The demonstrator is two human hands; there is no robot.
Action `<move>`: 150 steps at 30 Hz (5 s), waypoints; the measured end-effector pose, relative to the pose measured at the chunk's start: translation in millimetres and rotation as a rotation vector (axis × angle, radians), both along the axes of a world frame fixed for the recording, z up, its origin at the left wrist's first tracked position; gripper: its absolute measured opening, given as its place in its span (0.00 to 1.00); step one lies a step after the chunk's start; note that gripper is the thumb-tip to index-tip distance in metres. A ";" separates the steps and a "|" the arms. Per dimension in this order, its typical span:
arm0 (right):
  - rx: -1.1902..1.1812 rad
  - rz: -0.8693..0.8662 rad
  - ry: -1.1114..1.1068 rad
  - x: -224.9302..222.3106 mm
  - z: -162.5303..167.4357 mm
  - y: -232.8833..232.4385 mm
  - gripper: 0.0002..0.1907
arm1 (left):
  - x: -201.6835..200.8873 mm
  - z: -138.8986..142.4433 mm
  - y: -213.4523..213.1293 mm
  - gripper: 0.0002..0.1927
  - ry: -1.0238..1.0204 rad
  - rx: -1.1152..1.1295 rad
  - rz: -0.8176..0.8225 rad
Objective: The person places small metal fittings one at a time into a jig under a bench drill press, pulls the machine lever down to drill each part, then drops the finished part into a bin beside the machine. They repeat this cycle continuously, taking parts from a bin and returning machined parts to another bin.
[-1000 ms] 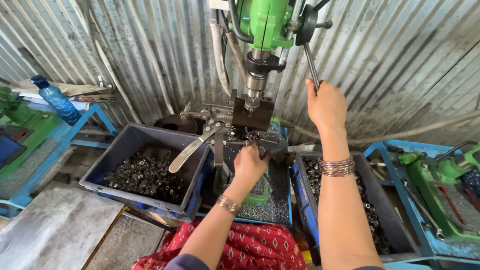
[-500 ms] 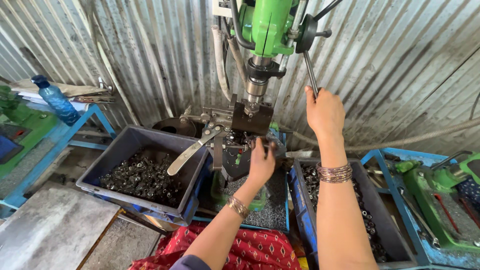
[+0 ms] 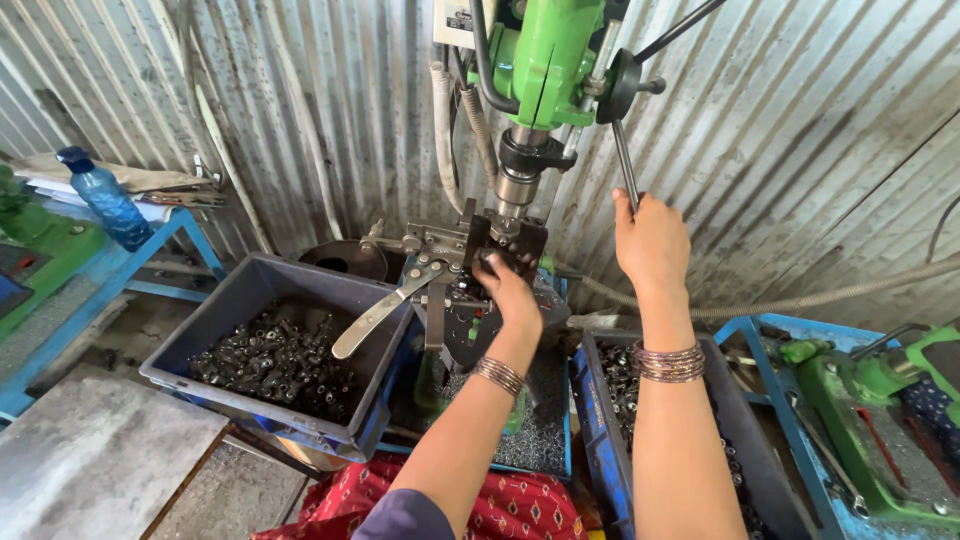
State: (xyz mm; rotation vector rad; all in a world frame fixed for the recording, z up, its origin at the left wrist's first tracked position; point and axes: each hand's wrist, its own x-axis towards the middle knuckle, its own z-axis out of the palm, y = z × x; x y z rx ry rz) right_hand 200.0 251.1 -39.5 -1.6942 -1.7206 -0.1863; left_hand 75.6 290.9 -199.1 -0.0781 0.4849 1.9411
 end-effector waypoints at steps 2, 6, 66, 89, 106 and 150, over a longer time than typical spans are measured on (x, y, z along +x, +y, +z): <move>-0.004 0.000 0.001 0.1 -0.9 0.2 0.28 | -2.8 -4.1 5.9 0.32 0.051 -0.082 -0.053; 0.022 0.015 -0.006 0.7 -3.1 -1.5 0.28 | -0.4 -15.5 0.7 0.41 0.008 0.087 -0.310; 0.502 -0.002 0.044 -11.2 -58.6 131.9 0.19 | -252.8 13.3 -38.3 0.31 2.483 0.102 0.546; 0.550 0.017 0.028 -9.6 -62.6 145.4 0.19 | -254.1 11.1 -37.1 0.32 2.482 0.125 0.558; 0.606 0.042 0.007 -9.0 -64.2 153.8 0.20 | -255.7 10.9 -36.1 0.31 2.479 0.123 0.534; 0.740 0.171 -0.001 -12.2 -44.9 191.4 0.17 | -257.2 15.1 -34.3 0.32 2.431 0.143 0.484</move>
